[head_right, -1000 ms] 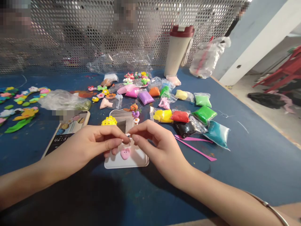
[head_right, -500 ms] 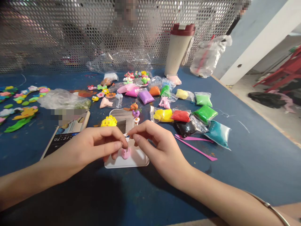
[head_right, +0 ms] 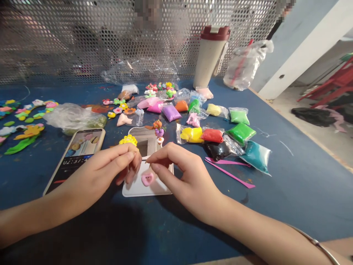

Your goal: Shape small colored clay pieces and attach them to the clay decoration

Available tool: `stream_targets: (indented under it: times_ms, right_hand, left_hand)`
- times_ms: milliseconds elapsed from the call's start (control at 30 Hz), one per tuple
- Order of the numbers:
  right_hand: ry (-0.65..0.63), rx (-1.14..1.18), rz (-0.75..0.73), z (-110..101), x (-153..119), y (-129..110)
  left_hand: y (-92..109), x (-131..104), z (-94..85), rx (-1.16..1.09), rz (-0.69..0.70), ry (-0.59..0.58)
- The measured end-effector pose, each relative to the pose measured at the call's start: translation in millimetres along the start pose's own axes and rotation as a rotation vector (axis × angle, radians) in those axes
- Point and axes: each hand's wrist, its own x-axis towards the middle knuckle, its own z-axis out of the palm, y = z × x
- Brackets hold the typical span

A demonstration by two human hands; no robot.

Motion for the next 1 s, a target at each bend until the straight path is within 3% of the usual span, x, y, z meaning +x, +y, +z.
stream_targets:
  times_ms: [100, 400, 600, 1000]
  right_hand:
    - [0.008, 0.000, 0.014, -0.4, 0.3, 0.3]
    - [0.022, 0.070, 0.038, 0.1, 0.2, 0.9]
    - [0.078, 0.144, -0.046, 1.7, -2.7, 4.4]
    - [0.063, 0.438, 0.201, 3.4, 0.2, 4.4]
  left_hand:
    - [-1.9, 0.8, 1.5, 0.000, -0.021, 0.014]
    - [2.1, 1.0, 7.4, -0.080, -0.113, -0.087]
    - [1.1, 0.9, 8.2, -0.154, -0.131, -0.140]
    - [0.0, -1.8, 9.2, -0.192, -0.149, -0.155]
